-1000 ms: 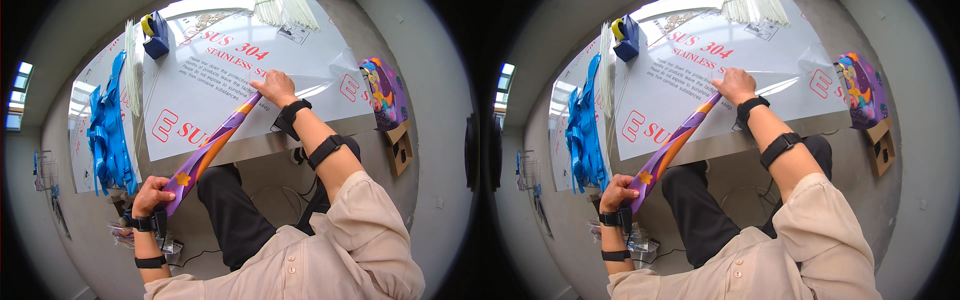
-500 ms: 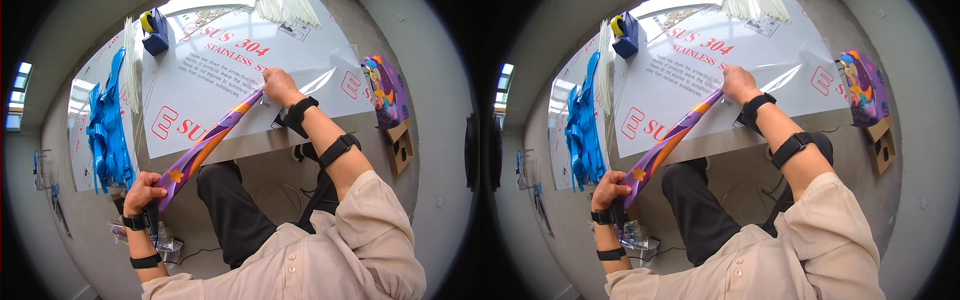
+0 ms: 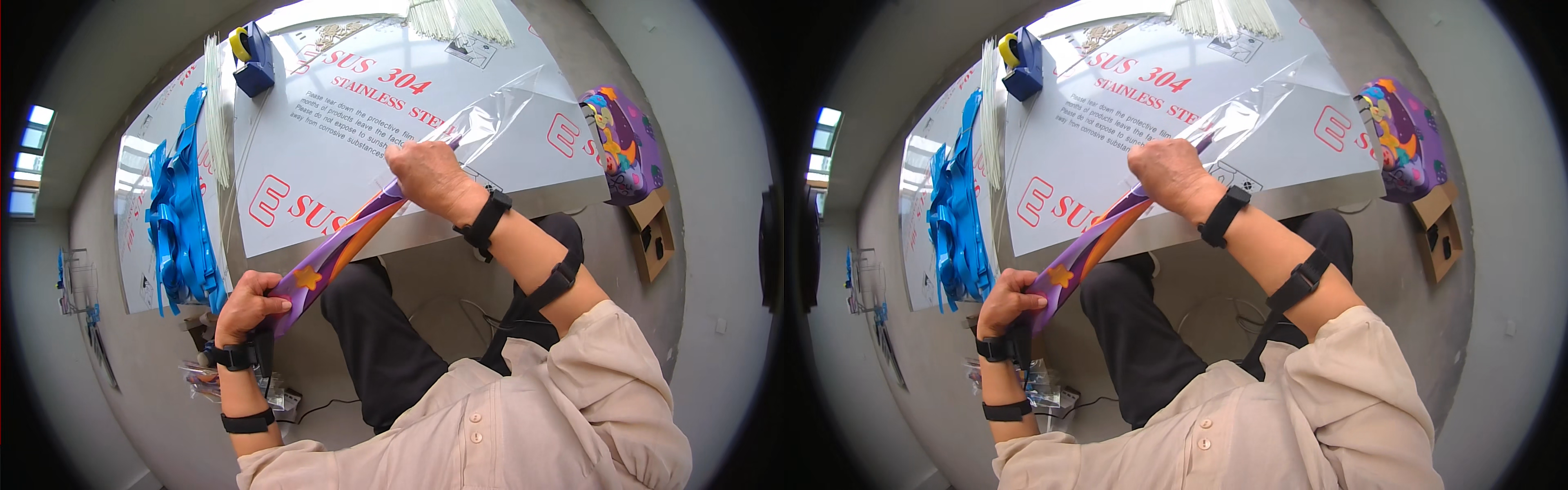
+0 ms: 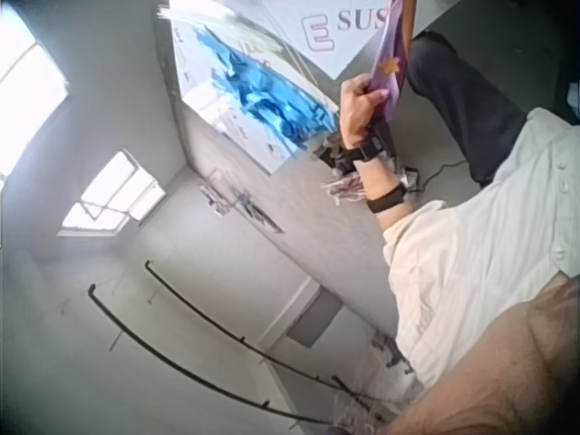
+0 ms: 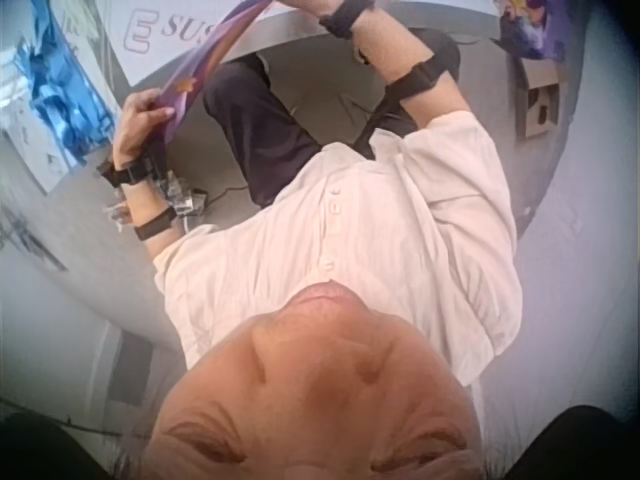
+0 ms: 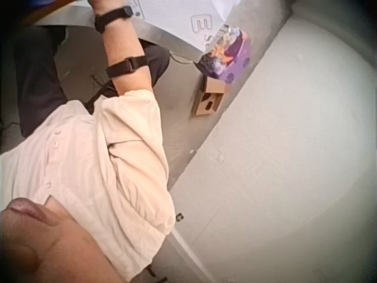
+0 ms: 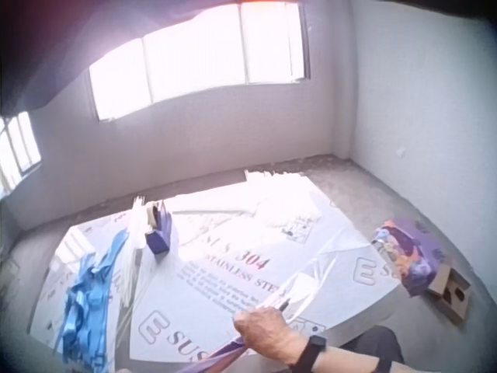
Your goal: Assembling a colorful plastic kite by attaching frame rods and string using tape.
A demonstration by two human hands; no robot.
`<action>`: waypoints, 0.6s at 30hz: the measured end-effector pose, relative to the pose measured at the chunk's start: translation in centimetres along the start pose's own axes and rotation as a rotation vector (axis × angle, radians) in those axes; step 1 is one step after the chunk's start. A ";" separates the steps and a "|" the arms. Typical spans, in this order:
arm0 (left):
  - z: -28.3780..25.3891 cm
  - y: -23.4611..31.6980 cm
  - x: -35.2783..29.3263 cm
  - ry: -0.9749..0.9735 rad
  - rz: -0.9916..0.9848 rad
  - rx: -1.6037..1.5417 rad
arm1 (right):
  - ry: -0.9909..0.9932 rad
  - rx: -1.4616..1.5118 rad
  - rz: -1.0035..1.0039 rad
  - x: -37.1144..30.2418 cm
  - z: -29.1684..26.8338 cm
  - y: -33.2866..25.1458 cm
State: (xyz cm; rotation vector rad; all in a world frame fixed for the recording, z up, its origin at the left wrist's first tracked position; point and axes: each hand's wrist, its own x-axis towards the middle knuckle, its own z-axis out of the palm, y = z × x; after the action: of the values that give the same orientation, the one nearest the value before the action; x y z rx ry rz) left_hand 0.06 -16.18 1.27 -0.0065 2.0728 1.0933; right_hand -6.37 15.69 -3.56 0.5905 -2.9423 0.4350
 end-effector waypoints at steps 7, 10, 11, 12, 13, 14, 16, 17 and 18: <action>4.8 4.0 1.9 -0.016 0.066 -0.069 | -0.005 0.115 -0.140 -3.1 -1.6 -5.9; 6.8 4.8 3.7 -0.026 0.087 -0.127 | 0.060 0.313 -0.178 -4.9 -1.7 -7.6; 7.5 4.8 4.3 -0.020 0.088 -0.125 | 0.065 0.314 -0.182 -5.4 -1.7 -7.7; 8.3 5.3 4.9 -0.006 0.177 -0.263 | 0.124 0.324 -0.232 -5.9 -1.6 -7.6; 8.9 5.8 5.3 0.008 0.267 -0.402 | 0.183 0.333 -0.282 -6.3 -1.6 -7.4; 9.3 6.5 5.4 0.030 0.267 -0.433 | 0.185 0.328 -0.279 -6.6 -1.6 -7.2; 10.4 7.3 6.2 0.031 0.289 -0.500 | 0.213 0.282 -0.292 -7.0 -1.8 -6.2; 10.9 7.6 6.7 0.031 0.306 -0.570 | 0.236 0.240 -0.304 -7.2 -2.0 -5.5; 11.3 7.2 7.5 -0.012 0.321 -0.614 | 0.239 0.250 -0.278 -7.3 -2.9 -5.1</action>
State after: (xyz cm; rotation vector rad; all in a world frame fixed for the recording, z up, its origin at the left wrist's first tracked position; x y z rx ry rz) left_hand -0.48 -1.24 -2.18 0.0300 1.6843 1.8846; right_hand 2.45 14.73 -0.63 0.8924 -2.5487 0.7849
